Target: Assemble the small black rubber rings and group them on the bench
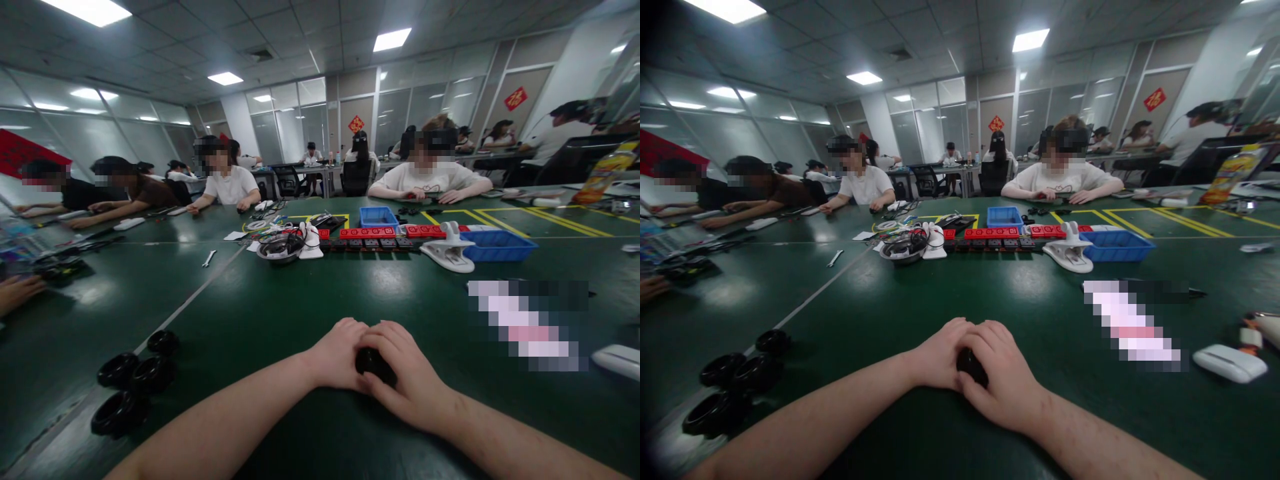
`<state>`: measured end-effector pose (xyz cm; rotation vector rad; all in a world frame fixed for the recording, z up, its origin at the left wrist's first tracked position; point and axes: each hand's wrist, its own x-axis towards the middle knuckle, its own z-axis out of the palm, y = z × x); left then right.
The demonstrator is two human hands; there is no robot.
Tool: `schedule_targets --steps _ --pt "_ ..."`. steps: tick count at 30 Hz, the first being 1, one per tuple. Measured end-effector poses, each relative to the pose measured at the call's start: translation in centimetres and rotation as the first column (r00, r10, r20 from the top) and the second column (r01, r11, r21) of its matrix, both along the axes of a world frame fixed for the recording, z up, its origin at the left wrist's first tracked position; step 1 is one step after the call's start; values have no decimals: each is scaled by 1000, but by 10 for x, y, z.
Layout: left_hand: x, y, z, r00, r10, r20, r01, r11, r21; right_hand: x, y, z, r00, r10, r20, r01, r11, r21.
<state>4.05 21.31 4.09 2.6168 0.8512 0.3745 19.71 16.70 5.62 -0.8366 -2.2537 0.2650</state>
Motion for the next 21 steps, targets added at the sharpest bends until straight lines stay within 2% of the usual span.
schedule_targets --steps 4,10,15,21 --pt "2 -4 1 998 68 -2 -68 994 82 -2 5 -6 979 -184 87 190 980 -66" --pt "6 -8 2 993 112 -27 -109 990 93 -4 6 -9 954 -260 153 276 956 -97" --pt "5 -4 0 997 74 -17 -72 994 83 -4 5 -8 956 -240 166 261 958 -119" --pt "1 4 -1 1000 -11 1 11 999 34 -3 3 -3 991 -118 65 125 985 -116"
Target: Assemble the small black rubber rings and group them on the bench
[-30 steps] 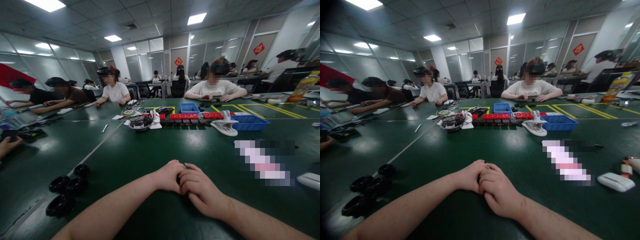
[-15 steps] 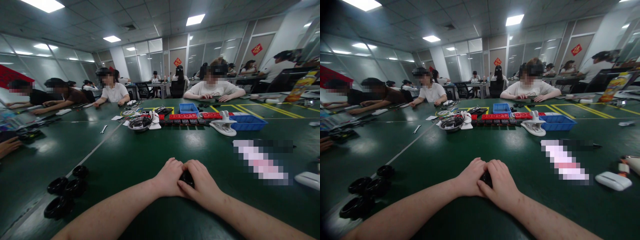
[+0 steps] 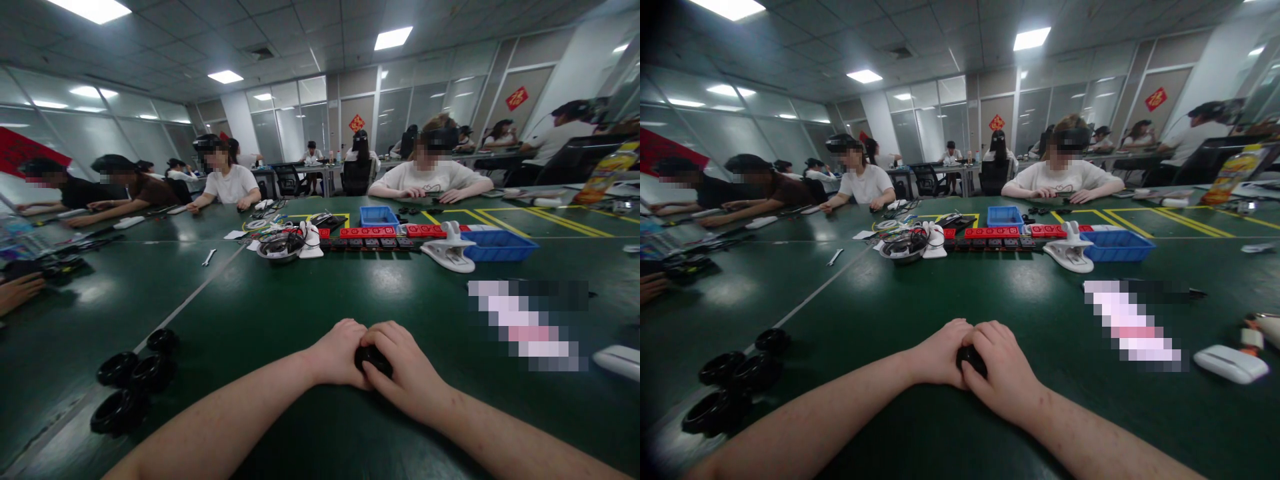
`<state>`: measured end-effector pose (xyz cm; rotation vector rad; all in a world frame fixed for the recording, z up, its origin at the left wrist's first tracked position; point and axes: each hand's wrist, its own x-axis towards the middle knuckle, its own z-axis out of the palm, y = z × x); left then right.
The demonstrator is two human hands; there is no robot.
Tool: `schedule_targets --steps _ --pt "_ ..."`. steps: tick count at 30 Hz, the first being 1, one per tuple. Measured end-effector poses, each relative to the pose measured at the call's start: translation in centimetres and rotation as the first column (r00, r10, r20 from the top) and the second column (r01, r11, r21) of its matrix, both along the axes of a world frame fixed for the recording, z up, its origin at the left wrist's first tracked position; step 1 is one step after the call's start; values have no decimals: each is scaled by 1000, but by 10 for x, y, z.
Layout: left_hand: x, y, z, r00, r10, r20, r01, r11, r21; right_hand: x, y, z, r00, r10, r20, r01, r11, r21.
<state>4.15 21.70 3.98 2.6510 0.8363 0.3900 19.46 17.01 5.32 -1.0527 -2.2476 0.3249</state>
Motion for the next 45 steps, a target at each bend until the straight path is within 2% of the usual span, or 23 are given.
schedule_targets --steps 4,8,13,17,24,30,38,45 --pt "-1 3 3 998 -50 -31 49 998 -28 1 -2 4 990 129 -49 -127 990 59" --pt "-2 5 1 996 -88 -24 88 996 -8 2 -6 7 969 245 -1 -244 965 91" --pt "-2 4 -1 993 -112 -45 113 994 10 1 -9 8 951 310 8 -309 945 108" --pt "-3 1 -2 996 -89 -23 89 996 8 2 -8 7 963 269 -34 -263 957 125" --pt "-1 -6 -2 996 85 0 -85 996 23 1 -1 0 1000 23 0 -23 995 100" --pt "3 -9 -2 991 127 -36 -125 990 61 -1 4 -4 987 -143 70 139 989 55" --pt "3 -7 -2 994 110 -11 -109 992 59 0 4 -2 989 -118 87 117 993 7" --pt "-2 2 0 1000 -27 9 27 999 -18 1 0 4 997 70 -35 -67 996 58"
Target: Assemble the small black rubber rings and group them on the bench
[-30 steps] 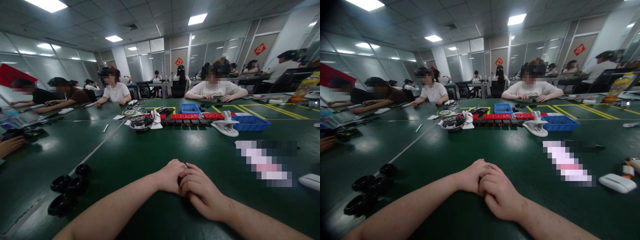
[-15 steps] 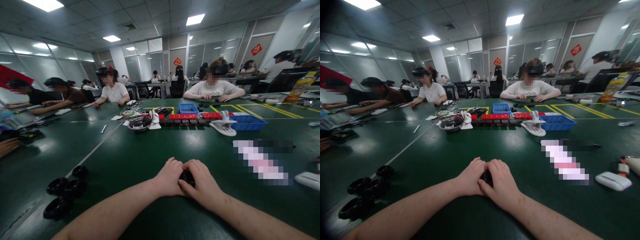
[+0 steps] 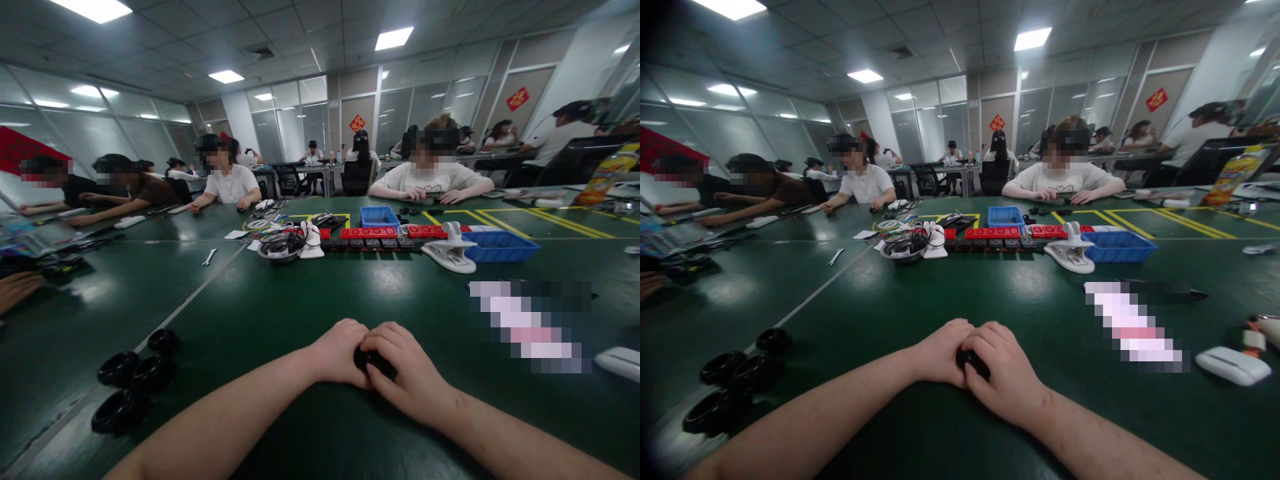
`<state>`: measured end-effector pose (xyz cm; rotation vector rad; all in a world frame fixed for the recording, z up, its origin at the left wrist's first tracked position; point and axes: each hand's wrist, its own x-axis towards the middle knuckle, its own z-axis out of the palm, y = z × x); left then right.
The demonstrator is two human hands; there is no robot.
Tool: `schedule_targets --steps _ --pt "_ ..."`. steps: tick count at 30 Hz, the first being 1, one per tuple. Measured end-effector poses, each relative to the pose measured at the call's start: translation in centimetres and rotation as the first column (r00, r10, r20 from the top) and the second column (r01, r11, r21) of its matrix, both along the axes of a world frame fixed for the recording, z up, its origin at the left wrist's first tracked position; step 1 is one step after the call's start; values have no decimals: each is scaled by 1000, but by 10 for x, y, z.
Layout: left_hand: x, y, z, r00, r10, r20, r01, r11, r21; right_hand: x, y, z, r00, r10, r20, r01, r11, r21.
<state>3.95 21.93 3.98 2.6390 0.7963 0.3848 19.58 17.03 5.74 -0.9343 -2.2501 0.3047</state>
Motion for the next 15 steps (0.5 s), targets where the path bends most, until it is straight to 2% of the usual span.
schedule_targets --steps 7,12,15 --pt "-3 7 -5 997 -68 27 67 998 19 0 -6 3 949 312 35 -314 946 87" --pt "-4 4 -5 997 -75 4 75 996 46 -1 -5 -1 928 367 -69 -358 926 119" --pt "-3 1 -5 999 -42 -1 42 997 59 0 -5 0 956 286 -63 -276 952 134"
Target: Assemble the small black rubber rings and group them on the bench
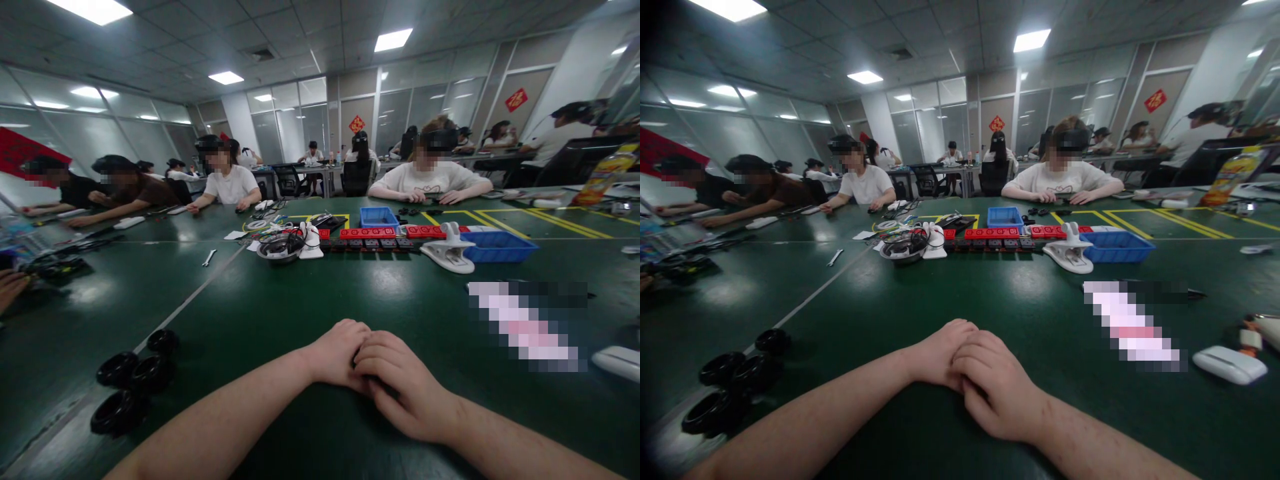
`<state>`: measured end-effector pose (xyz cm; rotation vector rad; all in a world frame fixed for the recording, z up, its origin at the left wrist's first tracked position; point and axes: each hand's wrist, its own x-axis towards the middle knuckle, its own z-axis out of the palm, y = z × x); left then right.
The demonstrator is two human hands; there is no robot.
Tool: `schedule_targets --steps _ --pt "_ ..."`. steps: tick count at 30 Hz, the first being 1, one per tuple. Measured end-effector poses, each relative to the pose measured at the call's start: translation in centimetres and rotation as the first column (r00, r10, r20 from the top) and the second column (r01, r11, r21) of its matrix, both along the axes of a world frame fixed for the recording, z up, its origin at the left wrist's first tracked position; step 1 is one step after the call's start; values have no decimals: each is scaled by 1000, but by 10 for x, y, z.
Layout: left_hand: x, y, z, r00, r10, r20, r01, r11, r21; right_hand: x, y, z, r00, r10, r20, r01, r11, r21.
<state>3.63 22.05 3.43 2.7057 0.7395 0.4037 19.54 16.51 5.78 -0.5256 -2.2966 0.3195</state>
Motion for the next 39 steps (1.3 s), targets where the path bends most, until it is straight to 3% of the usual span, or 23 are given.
schedule_targets --steps 3,7,13,23,29,33,36,39 --pt "1 -4 0 998 62 32 -62 998 6 2 1 0 983 -179 50 181 983 -36" --pt "5 -9 5 989 146 40 -146 989 0 2 6 -6 909 -378 176 398 912 -100" --pt "9 -13 6 982 187 -3 -187 982 8 -1 9 -12 852 -443 280 493 858 -142" --pt "8 -6 5 990 138 -2 -138 990 -21 0 8 -7 881 -418 220 454 879 -144" --pt "0 5 0 1000 -12 14 12 999 -38 2 4 -2 973 -206 103 216 970 -107" --pt "-3 8 -1 998 -51 37 53 997 -52 2 0 0 997 -32 74 38 996 -76" --pt "-3 9 -1 997 -70 28 72 996 -51 2 -3 1 998 19 59 -16 998 -61" --pt "-3 7 0 997 -73 -7 72 996 -53 3 -4 2 999 -11 48 13 999 -41"
